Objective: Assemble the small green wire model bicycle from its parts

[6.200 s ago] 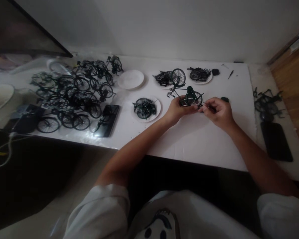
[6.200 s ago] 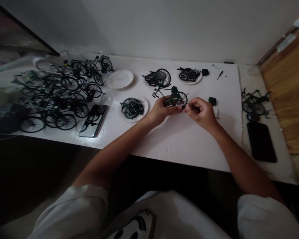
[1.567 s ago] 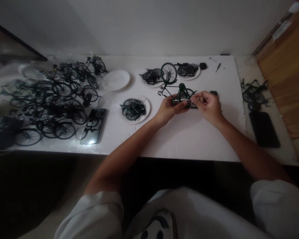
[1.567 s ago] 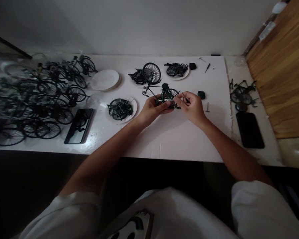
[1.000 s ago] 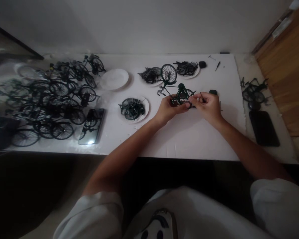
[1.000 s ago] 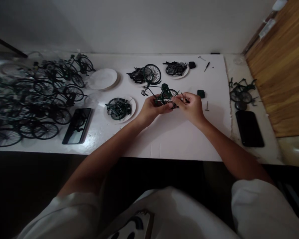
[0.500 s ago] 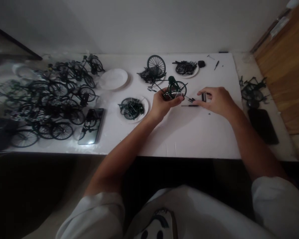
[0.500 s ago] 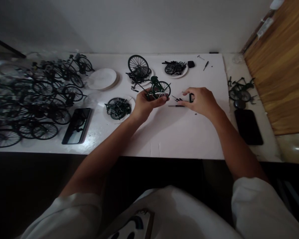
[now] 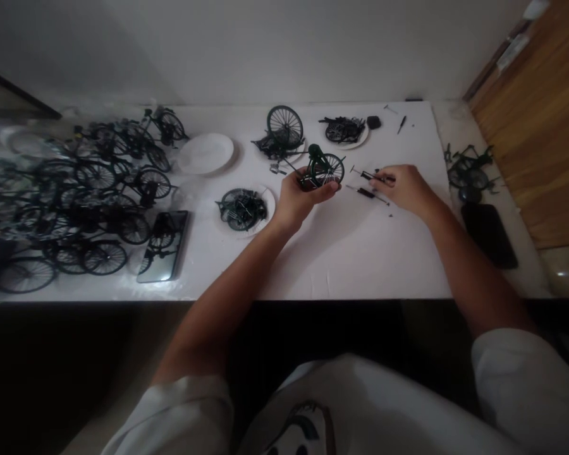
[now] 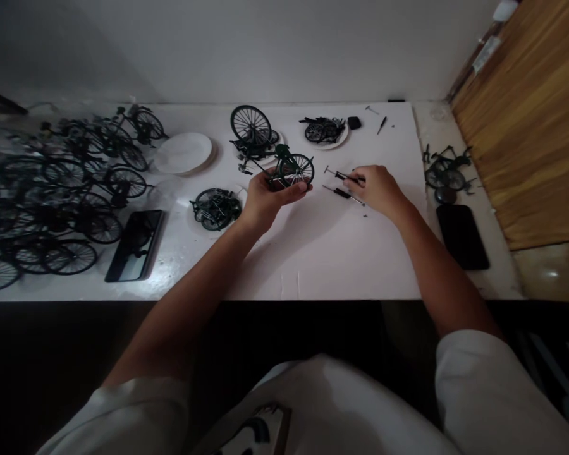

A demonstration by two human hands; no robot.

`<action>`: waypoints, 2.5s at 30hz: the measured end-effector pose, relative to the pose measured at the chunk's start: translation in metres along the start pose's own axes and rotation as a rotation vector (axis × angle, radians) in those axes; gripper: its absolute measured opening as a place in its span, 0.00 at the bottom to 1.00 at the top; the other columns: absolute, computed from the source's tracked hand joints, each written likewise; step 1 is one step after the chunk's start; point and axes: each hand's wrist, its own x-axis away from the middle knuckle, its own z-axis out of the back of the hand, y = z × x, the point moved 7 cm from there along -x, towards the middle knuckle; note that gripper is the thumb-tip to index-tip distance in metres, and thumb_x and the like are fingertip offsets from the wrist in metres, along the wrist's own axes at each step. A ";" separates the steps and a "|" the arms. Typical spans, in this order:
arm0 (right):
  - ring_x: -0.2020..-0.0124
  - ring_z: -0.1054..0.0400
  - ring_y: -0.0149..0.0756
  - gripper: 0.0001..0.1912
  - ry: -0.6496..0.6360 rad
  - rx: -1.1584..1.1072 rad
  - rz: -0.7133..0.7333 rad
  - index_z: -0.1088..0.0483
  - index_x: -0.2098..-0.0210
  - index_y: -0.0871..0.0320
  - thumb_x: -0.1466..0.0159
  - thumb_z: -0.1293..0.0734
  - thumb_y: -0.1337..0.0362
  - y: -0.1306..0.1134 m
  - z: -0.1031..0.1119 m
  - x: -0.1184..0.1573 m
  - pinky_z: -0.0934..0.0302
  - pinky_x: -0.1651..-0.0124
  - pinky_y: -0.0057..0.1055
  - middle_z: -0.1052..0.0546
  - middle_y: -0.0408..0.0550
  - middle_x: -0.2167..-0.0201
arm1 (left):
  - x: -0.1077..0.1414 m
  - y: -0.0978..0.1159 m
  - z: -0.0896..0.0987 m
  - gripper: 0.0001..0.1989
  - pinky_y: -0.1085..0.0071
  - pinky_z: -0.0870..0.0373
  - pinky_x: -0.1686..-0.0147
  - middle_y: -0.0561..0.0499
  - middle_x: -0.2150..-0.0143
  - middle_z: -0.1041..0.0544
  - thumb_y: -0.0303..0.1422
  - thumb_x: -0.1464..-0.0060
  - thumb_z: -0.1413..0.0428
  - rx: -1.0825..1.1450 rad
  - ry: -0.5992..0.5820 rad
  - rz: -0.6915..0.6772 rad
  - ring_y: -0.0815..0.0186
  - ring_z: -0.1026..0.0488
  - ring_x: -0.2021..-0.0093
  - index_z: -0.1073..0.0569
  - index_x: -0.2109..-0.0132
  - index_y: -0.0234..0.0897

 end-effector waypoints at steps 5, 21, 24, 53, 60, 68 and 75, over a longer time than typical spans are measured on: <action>0.59 0.22 0.49 0.18 0.077 0.099 -0.043 0.13 0.56 0.56 0.31 0.22 0.48 0.013 0.025 -0.002 0.30 0.55 0.42 0.14 0.56 0.62 | -0.001 0.000 0.000 0.30 0.61 0.13 0.47 0.42 0.55 0.12 0.44 0.59 0.18 -0.005 -0.012 0.000 0.57 0.13 0.53 0.19 0.54 0.35; 0.61 0.22 0.45 0.08 -0.113 0.081 -0.026 0.13 0.62 0.53 0.36 0.19 0.56 0.007 0.006 0.002 0.31 0.54 0.40 0.15 0.50 0.66 | -0.008 0.027 0.022 0.28 0.59 0.13 0.49 0.42 0.55 0.13 0.41 0.60 0.18 -0.029 0.062 -0.094 0.53 0.12 0.52 0.20 0.56 0.36; 0.59 0.21 0.46 0.06 -0.099 0.082 -0.026 0.13 0.60 0.53 0.34 0.21 0.59 0.008 0.008 0.001 0.32 0.54 0.39 0.14 0.51 0.64 | -0.010 0.036 0.031 0.28 0.60 0.12 0.49 0.44 0.56 0.13 0.42 0.60 0.18 -0.031 0.104 -0.122 0.54 0.12 0.52 0.20 0.56 0.38; 0.58 0.19 0.47 0.08 -0.168 0.012 -0.033 0.16 0.58 0.56 0.32 0.23 0.58 -0.010 -0.015 0.009 0.29 0.56 0.38 0.16 0.54 0.63 | -0.023 0.057 0.085 0.30 0.63 0.14 0.53 0.47 0.55 0.13 0.46 0.60 0.20 -0.117 0.386 -0.329 0.56 0.13 0.52 0.22 0.55 0.39; 0.63 0.23 0.45 0.12 -0.177 0.116 -0.037 0.17 0.56 0.54 0.34 0.20 0.56 -0.009 -0.015 0.008 0.33 0.58 0.38 0.17 0.51 0.65 | -0.015 0.035 0.049 0.26 0.64 0.14 0.57 0.43 0.57 0.13 0.39 0.60 0.22 -0.154 0.238 -0.227 0.56 0.13 0.57 0.20 0.55 0.36; 0.64 0.25 0.43 0.11 -0.150 0.244 -0.072 0.18 0.56 0.55 0.28 0.25 0.54 -0.015 -0.015 0.011 0.38 0.58 0.38 0.17 0.51 0.63 | -0.009 0.023 0.032 0.28 0.60 0.12 0.52 0.42 0.57 0.13 0.39 0.61 0.19 -0.195 0.157 -0.113 0.56 0.12 0.57 0.21 0.56 0.34; 0.61 0.27 0.44 0.15 -0.041 0.200 -0.033 0.19 0.53 0.55 0.25 0.28 0.49 -0.019 -0.013 0.009 0.43 0.58 0.37 0.18 0.50 0.65 | -0.006 0.009 0.024 0.30 0.61 0.12 0.50 0.39 0.54 0.12 0.43 0.62 0.17 -0.230 0.024 0.008 0.56 0.12 0.55 0.18 0.56 0.32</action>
